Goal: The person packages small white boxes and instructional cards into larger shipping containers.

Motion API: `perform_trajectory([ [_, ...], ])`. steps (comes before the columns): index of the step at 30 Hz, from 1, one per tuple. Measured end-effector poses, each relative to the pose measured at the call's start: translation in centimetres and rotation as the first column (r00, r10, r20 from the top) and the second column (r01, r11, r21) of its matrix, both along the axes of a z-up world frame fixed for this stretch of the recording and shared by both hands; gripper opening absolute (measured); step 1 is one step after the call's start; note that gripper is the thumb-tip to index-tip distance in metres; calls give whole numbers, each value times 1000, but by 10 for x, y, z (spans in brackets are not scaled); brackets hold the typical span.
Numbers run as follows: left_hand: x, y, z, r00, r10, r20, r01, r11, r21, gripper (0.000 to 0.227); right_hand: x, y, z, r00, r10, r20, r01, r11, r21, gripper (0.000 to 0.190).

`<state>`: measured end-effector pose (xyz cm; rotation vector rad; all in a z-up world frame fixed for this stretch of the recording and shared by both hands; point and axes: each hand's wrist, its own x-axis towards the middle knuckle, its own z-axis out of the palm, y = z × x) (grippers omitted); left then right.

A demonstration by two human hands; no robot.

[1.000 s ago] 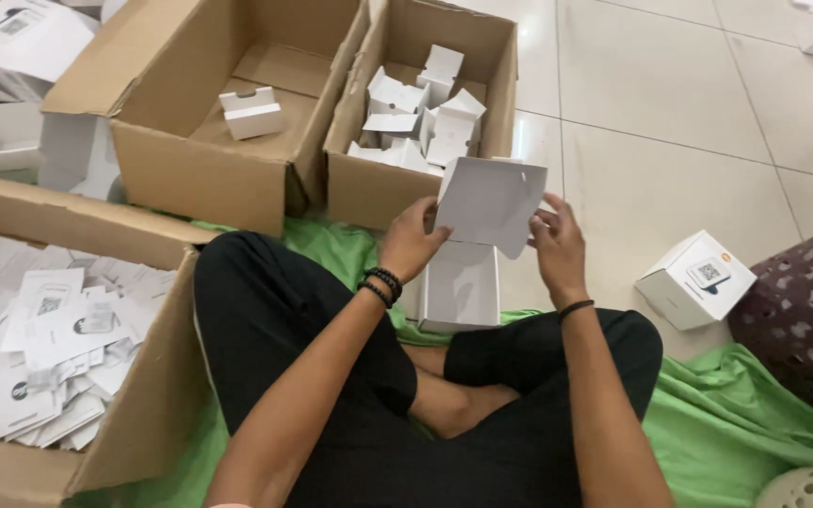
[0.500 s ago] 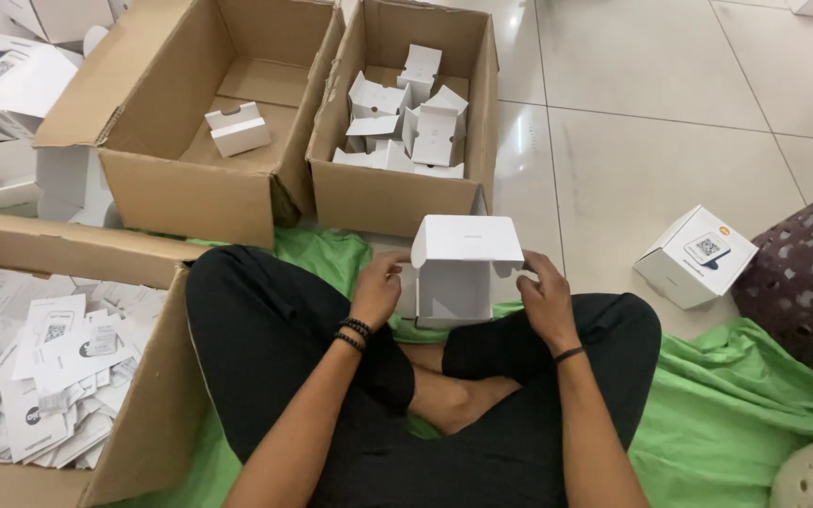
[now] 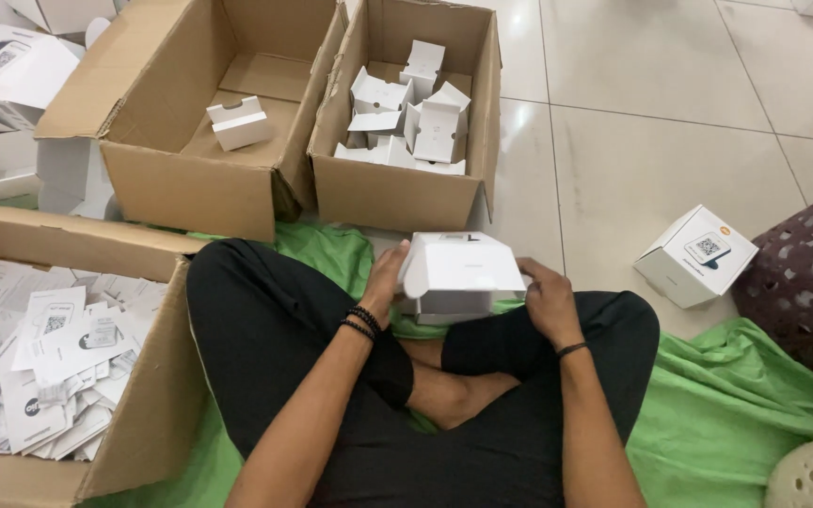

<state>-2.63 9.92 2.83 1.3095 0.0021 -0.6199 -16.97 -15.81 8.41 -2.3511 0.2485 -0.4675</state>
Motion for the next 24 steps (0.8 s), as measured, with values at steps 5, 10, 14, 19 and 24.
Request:
perform_trajectory([
  [5,2,-3,0,979,-176,-99,172,984,-41,71,8,-11,-20,984,81,-157,-51,981,188,49],
  [10,-14,-2,54,909,-225,-350,242,970,6,79,10,41,54,922,60,-383,239,689,684,60],
  [14,-19,4,63,962,-220,-161,209,975,-81,93,-3,24,51,994,110,-1,-57,524,850,68],
  [19,-47,4,98,925,-272,267,318,936,-149,86,-5,34,64,991,111,69,-104,350,931,84],
  [24,-43,17,28,969,-224,-104,229,972,43,55,-5,44,56,977,211,-14,-105,544,832,86],
])
